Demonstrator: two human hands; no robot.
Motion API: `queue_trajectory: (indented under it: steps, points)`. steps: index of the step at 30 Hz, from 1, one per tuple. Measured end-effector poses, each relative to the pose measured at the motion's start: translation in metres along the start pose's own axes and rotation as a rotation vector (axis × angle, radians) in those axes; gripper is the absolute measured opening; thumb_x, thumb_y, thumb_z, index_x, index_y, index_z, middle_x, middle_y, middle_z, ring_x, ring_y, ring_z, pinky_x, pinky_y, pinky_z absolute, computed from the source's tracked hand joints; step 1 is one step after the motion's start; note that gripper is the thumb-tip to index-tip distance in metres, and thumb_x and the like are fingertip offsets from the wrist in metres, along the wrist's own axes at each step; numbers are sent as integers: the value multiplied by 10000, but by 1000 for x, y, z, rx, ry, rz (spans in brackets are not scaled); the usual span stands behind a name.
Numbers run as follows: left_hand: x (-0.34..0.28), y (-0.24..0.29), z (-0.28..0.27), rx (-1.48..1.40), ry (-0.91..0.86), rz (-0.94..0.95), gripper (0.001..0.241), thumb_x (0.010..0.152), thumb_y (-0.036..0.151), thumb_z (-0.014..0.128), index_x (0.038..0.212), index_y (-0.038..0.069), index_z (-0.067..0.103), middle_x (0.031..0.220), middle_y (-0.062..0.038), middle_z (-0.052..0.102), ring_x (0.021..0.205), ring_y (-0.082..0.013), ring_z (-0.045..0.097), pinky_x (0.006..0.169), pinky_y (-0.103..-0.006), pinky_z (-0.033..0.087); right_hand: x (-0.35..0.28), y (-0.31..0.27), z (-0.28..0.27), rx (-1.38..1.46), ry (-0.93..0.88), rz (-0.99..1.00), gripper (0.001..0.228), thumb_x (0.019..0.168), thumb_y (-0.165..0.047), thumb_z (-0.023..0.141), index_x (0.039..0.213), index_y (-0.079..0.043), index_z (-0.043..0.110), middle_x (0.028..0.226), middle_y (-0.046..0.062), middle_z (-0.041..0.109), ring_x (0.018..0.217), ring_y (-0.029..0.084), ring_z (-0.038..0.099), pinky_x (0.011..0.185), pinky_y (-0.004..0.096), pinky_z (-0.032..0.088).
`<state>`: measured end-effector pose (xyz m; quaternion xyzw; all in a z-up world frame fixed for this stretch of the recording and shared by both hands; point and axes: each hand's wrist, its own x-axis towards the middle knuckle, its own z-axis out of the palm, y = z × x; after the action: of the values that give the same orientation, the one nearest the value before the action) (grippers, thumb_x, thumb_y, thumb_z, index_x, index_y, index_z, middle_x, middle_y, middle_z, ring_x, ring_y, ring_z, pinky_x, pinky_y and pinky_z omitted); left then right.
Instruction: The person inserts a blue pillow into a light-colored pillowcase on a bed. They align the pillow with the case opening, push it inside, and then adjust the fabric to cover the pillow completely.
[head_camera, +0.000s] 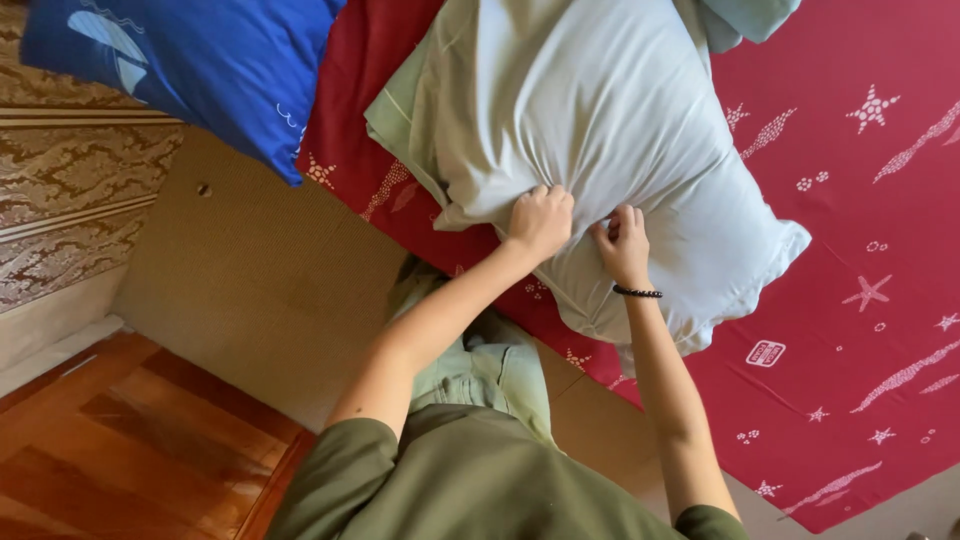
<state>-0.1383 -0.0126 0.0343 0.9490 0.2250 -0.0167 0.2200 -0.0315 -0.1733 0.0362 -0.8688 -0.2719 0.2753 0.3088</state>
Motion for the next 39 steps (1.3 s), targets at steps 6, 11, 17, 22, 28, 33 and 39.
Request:
queue_trajectory:
  steps: [6,11,17,22,28,33,39]
  points:
    - [1,1,1,33,-292,-78,136,898,145,636,869,40,718,988,-134,702,900,-295,691,805,-434,576,51,-110,13,129,161,-190,206,1044,-179,715,1003,-13,599,966,150,596,873,304,581,792,416,499]
    - [-16,-14,-32,-96,-79,-96,189,808,121,670,985,70,709,948,-112,685,889,-321,680,762,-453,566,92,-114,44,-193,36,-249,379,959,-325,772,848,-22,574,826,147,637,790,365,600,682,470,488]
    - [-42,-33,-72,-323,64,-155,157,1000,242,690,1028,90,666,1030,-100,677,923,-319,673,776,-448,551,66,-81,18,18,-104,-38,411,1102,-319,667,857,0,585,768,134,545,719,298,514,675,437,440]
    - [-58,-58,-94,-427,343,-244,341,1023,301,691,1196,26,585,1184,-126,591,1060,-364,625,867,-463,526,47,-44,3,723,-220,215,251,1097,-250,598,1088,-21,699,928,-34,620,895,89,522,806,277,427]
    - [-59,-56,-98,48,249,-302,191,890,236,736,1048,140,689,1067,-23,650,928,-293,589,770,-450,473,48,8,39,1685,99,584,54,776,-116,660,795,-71,637,977,117,704,980,298,681,936,474,574]
    - [-83,-12,-52,-342,195,-14,57,1009,100,661,957,84,646,930,-86,662,894,-264,651,826,-397,528,64,-7,47,1682,120,640,124,840,-112,621,927,-41,673,1013,111,682,1001,283,649,959,433,541]
    - [-92,-16,34,-348,75,-97,118,962,164,599,946,63,658,942,-120,698,901,-298,687,788,-407,570,58,-37,39,1466,21,259,304,822,57,549,1069,-98,632,1059,52,694,1009,167,650,934,324,536]
